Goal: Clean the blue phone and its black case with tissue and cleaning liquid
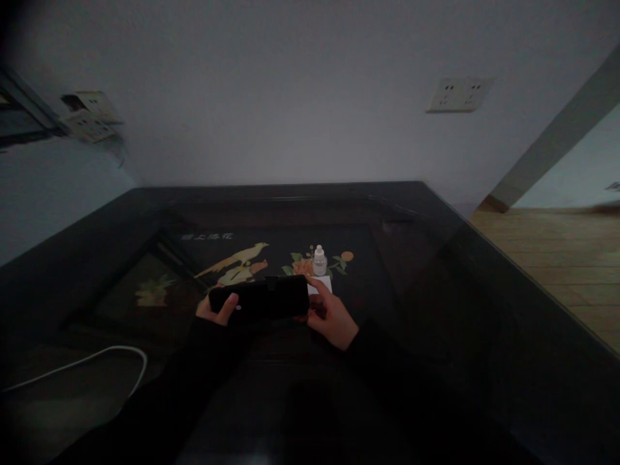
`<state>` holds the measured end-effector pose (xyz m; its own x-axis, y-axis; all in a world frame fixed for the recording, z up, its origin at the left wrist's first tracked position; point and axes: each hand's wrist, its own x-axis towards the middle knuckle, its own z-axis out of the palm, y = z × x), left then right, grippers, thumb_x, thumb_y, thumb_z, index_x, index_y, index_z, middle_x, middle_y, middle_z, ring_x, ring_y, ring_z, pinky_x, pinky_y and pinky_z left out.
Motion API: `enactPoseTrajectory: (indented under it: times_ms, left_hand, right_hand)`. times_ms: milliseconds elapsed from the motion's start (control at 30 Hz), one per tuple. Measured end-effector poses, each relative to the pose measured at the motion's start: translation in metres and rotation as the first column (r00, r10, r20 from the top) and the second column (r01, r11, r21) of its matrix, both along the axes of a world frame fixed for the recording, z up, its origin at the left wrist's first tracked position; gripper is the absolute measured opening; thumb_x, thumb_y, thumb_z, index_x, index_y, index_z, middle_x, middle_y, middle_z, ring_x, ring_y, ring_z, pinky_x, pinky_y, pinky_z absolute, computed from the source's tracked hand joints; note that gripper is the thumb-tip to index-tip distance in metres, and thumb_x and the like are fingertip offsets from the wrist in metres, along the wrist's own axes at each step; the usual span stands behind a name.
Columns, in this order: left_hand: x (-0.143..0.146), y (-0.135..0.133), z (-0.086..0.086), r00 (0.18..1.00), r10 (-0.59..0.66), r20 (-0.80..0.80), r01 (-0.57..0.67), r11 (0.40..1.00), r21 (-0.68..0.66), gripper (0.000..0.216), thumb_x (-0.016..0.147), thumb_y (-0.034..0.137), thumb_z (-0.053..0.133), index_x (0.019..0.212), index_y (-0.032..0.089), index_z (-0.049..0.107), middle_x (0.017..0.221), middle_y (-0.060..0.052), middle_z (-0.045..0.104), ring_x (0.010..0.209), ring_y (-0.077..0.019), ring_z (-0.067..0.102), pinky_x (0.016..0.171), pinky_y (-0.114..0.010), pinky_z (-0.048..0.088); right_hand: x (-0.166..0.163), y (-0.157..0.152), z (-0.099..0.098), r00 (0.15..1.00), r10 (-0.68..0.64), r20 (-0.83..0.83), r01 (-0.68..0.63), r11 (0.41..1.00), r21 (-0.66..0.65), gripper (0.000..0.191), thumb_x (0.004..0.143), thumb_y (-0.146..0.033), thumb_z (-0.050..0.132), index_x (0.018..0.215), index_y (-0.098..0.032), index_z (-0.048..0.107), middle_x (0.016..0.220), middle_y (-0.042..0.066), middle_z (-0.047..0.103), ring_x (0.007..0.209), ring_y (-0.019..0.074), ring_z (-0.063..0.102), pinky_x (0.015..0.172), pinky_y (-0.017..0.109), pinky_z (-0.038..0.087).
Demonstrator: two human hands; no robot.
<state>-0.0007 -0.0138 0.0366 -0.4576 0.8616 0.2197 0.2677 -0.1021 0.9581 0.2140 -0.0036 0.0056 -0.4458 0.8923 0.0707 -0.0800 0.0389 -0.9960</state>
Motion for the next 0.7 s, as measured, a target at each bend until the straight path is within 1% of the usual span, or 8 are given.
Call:
enactPoseTrajectory:
  times_ms: [100,200,400,467,567,700]
  left_hand:
    - [-0.002,0.002,-0.003,1.0,0.012,-0.002,-0.012,1.0,-0.013,0.026,0.063,0.042,0.058,0.064,0.018,0.05,0.049,0.005,0.047,0.047,-0.0093,0.043,0.048,-0.022,0.034]
    - [-0.006,0.005,-0.01,1.0,0.027,0.004,-0.027,1.0,-0.015,0.028,0.063,0.045,0.057,0.069,0.018,0.053,0.053,0.004,0.051,0.05,-0.0112,0.047,0.051,-0.023,0.037]
    - [-0.014,0.015,-0.02,0.998,0.07,0.001,-0.07,0.997,-0.042,0.035,0.063,0.053,0.056,0.072,0.018,0.057,0.063,0.0,0.057,0.061,-0.0145,0.053,0.057,-0.024,0.041]
    - [-0.017,0.018,-0.022,0.999,0.046,0.011,-0.045,0.996,-0.071,0.037,0.063,0.054,0.056,0.071,0.018,0.058,0.063,0.0,0.057,0.062,-0.0147,0.054,0.058,-0.024,0.042]
    - [-0.02,0.02,-0.024,0.999,0.003,0.037,0.002,0.991,-0.133,0.039,0.062,0.055,0.057,0.072,0.017,0.059,0.058,0.001,0.055,0.056,-0.0137,0.052,0.054,-0.024,0.041]
    - [-0.021,0.021,-0.025,1.0,0.002,0.029,0.002,0.99,-0.144,0.039,0.062,0.054,0.056,0.072,0.017,0.059,0.058,0.0,0.055,0.056,-0.0149,0.053,0.055,-0.026,0.043]
  right_hand:
    - [-0.001,-0.002,0.003,0.999,-0.011,0.032,0.01,1.0,0.026,0.062,0.073,-0.01,0.05,0.129,-0.022,0.027,0.086,0.002,0.058,0.075,0.0149,0.063,0.07,0.031,0.051]
    - [-0.003,-0.005,0.006,0.999,-0.026,0.022,0.025,0.999,0.031,0.062,0.072,-0.009,0.049,0.128,-0.023,0.028,0.086,0.002,0.058,0.071,0.0141,0.062,0.065,0.029,0.051]
    - [-0.006,-0.009,0.012,0.997,-0.057,0.045,0.055,0.998,0.03,0.063,0.07,-0.008,0.048,0.129,-0.023,0.03,0.081,0.0,0.058,0.065,0.0121,0.062,0.062,0.029,0.052]
    - [-0.006,-0.01,0.013,0.998,-0.04,0.048,0.04,0.999,0.018,0.063,0.07,-0.009,0.048,0.129,-0.023,0.03,0.08,0.0,0.058,0.067,0.0126,0.062,0.063,0.03,0.053]
    - [-0.005,-0.011,0.014,0.999,-0.004,0.043,0.004,1.0,0.01,0.064,0.071,-0.01,0.05,0.129,-0.021,0.028,0.08,0.0,0.058,0.069,0.0137,0.063,0.066,0.032,0.054]
    - [-0.001,-0.009,0.015,0.993,0.006,0.116,-0.009,1.0,0.028,0.065,0.072,-0.01,0.049,0.132,-0.022,0.025,0.083,0.001,0.058,0.067,0.0121,0.061,0.065,0.031,0.054]
